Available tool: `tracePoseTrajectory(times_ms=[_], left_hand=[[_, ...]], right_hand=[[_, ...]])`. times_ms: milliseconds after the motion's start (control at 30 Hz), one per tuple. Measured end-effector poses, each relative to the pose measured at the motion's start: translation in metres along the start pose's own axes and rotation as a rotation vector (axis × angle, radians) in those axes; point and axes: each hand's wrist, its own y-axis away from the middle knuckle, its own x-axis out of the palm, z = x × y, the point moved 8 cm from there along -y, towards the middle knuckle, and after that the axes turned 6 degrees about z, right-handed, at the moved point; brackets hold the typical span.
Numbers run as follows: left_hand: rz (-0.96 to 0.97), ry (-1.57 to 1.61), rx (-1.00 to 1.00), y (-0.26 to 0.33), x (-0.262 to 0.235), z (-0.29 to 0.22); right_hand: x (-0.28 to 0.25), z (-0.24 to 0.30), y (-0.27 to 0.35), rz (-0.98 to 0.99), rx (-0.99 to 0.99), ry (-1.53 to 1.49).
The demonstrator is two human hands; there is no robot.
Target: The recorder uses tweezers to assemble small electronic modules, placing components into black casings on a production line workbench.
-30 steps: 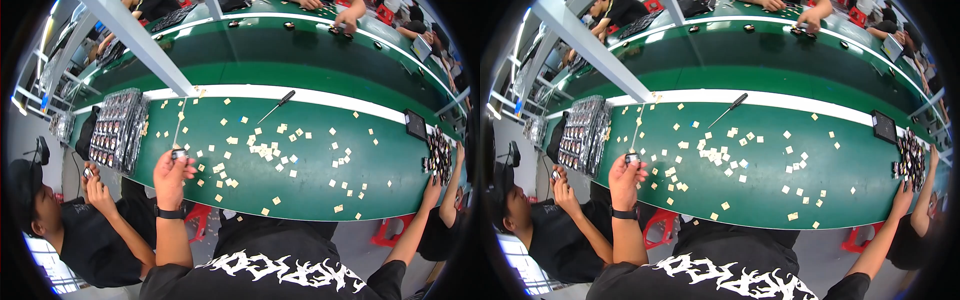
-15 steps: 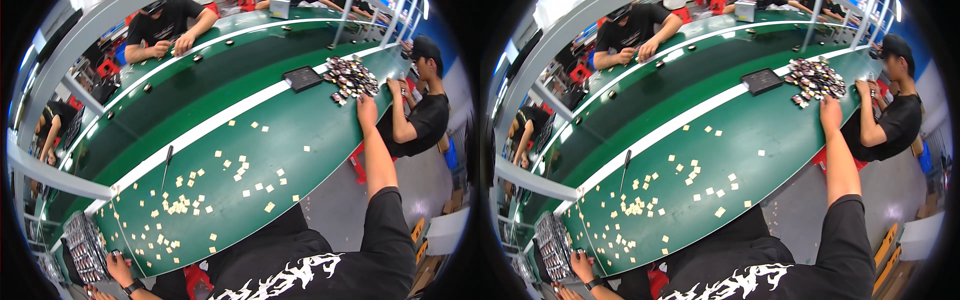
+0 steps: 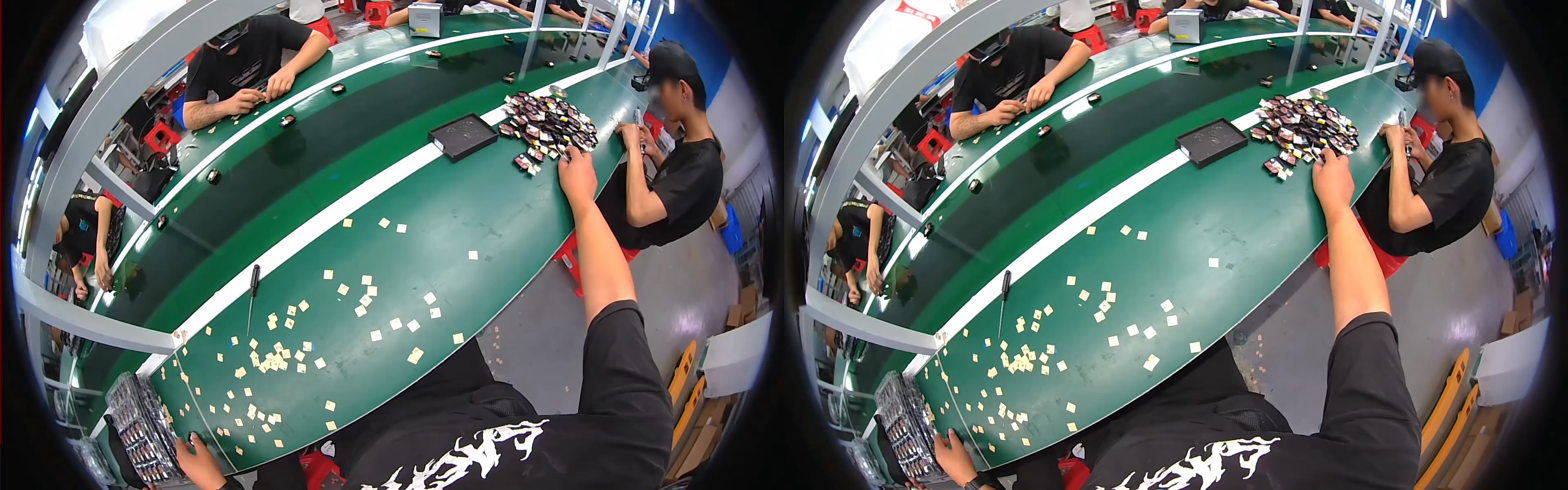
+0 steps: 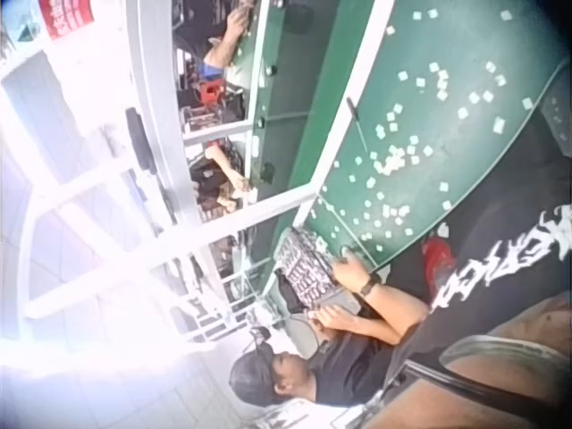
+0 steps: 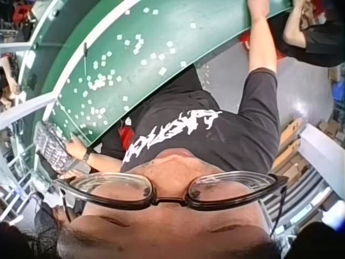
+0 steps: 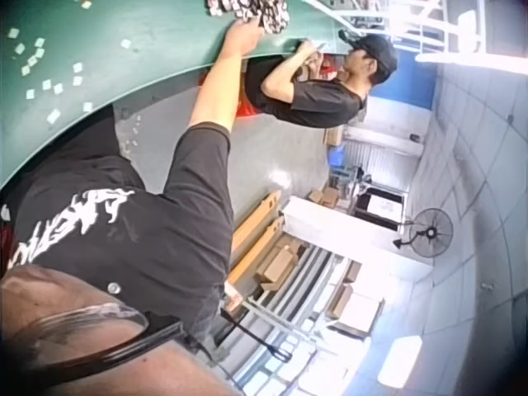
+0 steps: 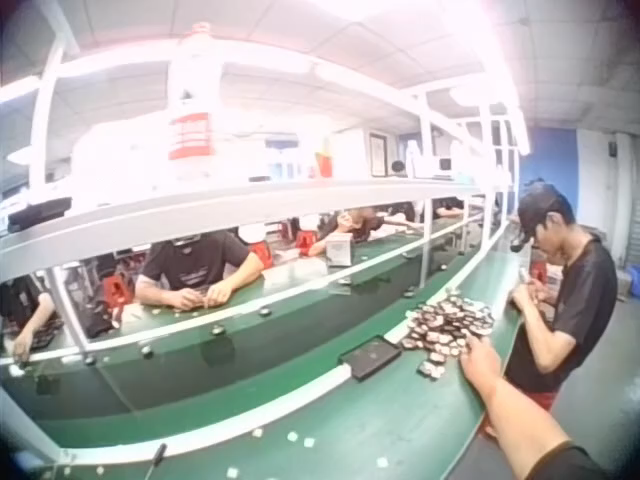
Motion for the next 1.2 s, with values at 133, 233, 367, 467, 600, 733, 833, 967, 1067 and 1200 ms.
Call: tracePoseTrajectory(times_ms=[133,233,367,467,600,733,833,967,1067,1200], left_hand=[[0.094,0.133,-0.098,0.023,-0.062,-0.101],[0.102,0.140,-0.023,0.031,-0.076,-0.142],[0.061,0.443,0.056,0.047,-0.081,-0.185],[0.381,1.060,0.002,0.075,-0.020,-0.203],[0.971,1.636,0.009,0.127,-0.015,-0.309],[1.484,1.898,-0.023,0.155,-0.017,-0.383],[1.716,2.078,-0.139,0.155,0.000,-0.404],[1.534,1.984,-0.172,0.142,0.000,-0.383],[1.355,1.950,-0.228,0.133,0.003,-0.360],[1.058,1.889,-0.216,0.122,0.012,-0.326]], right_hand=[[-0.006,-0.002,0.006,-0.106,-0.029,-0.066],[-0.009,-0.011,0.007,-0.172,-0.036,-0.102],[-0.034,0.007,0.036,-0.323,-0.217,-0.218],[-0.063,0.063,0.105,-0.322,-0.464,-0.380],[-0.082,0.144,0.221,-0.050,-0.635,-0.709],[-0.115,0.226,0.332,0.205,-0.887,-0.987],[-0.136,0.262,0.381,0.337,-1.150,-1.072],[-0.141,0.280,0.402,0.461,-1.192,-1.135],[-0.138,0.284,0.404,0.516,-1.140,-1.162],[-0.112,0.280,0.406,0.676,-0.950,-1.024]])
